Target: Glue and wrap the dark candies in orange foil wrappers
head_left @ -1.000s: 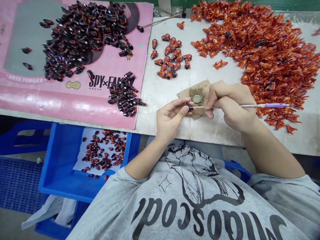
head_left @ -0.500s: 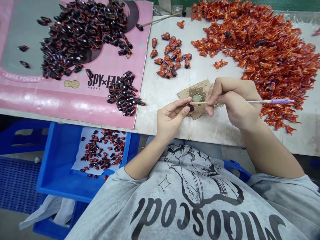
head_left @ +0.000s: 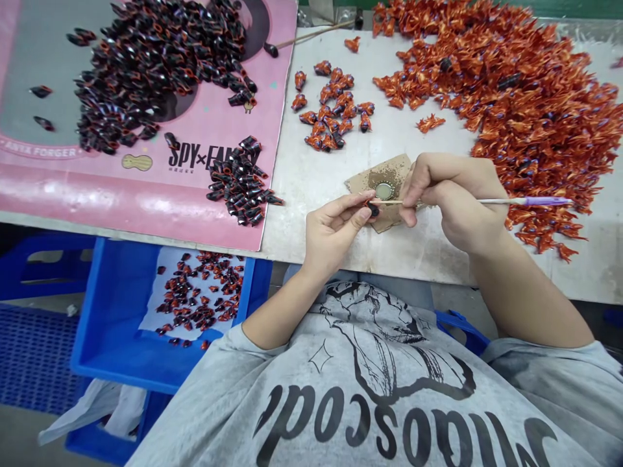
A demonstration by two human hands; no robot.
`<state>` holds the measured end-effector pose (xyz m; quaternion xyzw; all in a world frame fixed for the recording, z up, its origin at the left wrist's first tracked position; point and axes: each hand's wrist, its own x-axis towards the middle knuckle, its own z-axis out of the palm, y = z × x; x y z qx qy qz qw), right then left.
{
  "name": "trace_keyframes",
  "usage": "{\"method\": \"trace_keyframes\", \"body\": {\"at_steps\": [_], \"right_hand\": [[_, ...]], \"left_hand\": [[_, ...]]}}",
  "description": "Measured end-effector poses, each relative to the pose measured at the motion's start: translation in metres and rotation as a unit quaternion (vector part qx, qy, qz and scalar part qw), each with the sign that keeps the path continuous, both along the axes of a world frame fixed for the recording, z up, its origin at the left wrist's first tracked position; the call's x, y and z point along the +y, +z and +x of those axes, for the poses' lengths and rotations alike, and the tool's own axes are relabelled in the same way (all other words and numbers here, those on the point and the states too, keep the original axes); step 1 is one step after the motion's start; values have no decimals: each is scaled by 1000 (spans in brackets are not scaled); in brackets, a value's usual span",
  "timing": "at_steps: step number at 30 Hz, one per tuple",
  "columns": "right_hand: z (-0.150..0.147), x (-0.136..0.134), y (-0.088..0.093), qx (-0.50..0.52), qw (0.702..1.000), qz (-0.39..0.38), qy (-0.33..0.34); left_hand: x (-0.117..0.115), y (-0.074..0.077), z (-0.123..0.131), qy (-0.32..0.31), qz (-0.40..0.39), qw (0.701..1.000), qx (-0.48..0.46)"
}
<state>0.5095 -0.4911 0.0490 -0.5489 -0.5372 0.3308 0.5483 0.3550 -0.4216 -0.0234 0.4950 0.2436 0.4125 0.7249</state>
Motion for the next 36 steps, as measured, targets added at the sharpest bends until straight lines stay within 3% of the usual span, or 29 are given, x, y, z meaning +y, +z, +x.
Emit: {"method": "trace_keyframes", "body": {"at_steps": [8,11,14,16,18,21,25,29,33,36], "right_hand": [[1,1,0,-10,1000,-5,-8],[16,8,-1,19,988,132,-72],[43,12,-2,9,950,242,-198],[65,10,-4,-90,935,217,-267],[84,9,-10,-235,916,144,-292],[105,11,-25,-380,892,22,-245],[119,28,-50,-394,903,-51,-163],[125,41,-63,-369,912,-33,-176],[118,37,-50,-378,903,-48,-198],[101,25,-32,-325,928,-9,-180]], "left_hand": [[-1,1,-1,-4,-10,1000,9],[-1,4,-1,-6,-28,1000,2],[-3,6,-1,-5,-42,999,2],[-4,8,-1,-3,-49,999,4],[-5,9,-1,-1,-53,999,4],[-6,11,0,-6,-53,999,6],[-6,11,-1,-10,-53,998,13],[-6,10,-2,-9,-43,999,8],[-7,10,-3,-11,-41,999,15],[-7,15,-5,-12,-43,999,19]]}}
